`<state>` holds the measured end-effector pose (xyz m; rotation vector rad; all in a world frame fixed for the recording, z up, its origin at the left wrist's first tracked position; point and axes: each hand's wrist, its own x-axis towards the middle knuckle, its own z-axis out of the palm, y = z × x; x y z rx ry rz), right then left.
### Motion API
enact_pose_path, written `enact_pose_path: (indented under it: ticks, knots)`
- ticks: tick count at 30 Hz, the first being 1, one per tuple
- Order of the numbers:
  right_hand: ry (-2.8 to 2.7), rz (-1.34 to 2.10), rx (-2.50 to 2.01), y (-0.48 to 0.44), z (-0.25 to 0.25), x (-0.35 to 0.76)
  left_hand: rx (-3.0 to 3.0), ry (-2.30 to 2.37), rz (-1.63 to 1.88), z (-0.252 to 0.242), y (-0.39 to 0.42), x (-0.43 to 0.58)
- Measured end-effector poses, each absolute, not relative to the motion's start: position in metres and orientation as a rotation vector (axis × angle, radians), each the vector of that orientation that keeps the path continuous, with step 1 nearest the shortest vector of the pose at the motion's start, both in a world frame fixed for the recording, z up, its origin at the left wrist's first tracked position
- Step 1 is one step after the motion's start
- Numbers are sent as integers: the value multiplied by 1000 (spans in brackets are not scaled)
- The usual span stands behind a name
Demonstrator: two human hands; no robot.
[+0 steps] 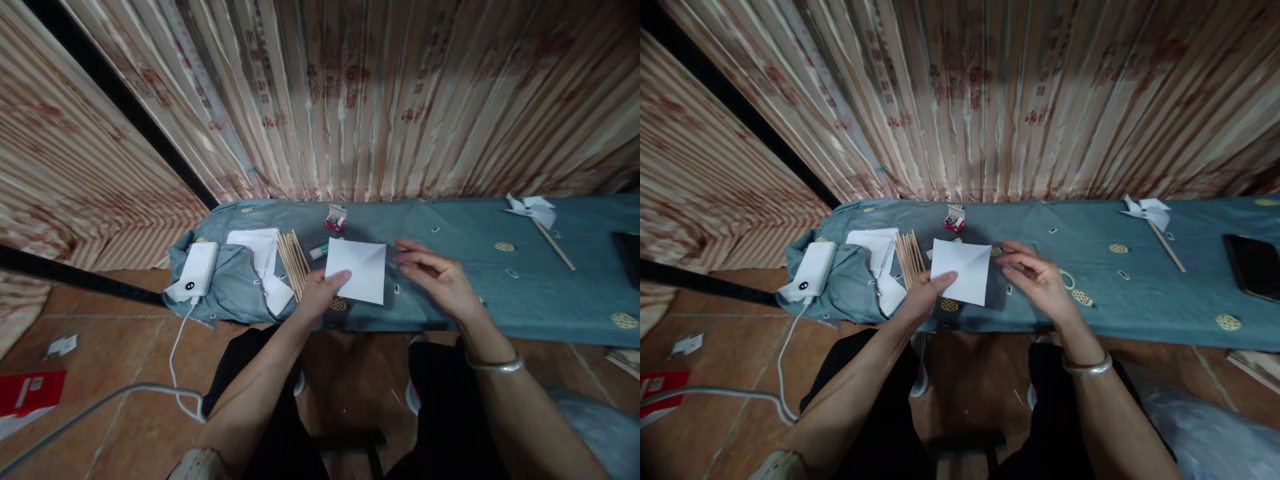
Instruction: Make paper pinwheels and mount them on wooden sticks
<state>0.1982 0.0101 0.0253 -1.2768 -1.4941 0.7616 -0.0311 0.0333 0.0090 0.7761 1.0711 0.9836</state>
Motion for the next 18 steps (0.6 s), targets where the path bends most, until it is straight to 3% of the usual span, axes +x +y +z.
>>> enact_pose_path:
  ticks: [4,9,18]
  knots:
    - [-1409,443,-1660,12,15,237,796,1114,1065,14,43,-27]
    - [-1761,137,-2273,0,-12,280,779,1096,1116,20,51,-21]
    - [-1933,-132,-2275,-12,-28,279,856,1037,1153,20,59,0]
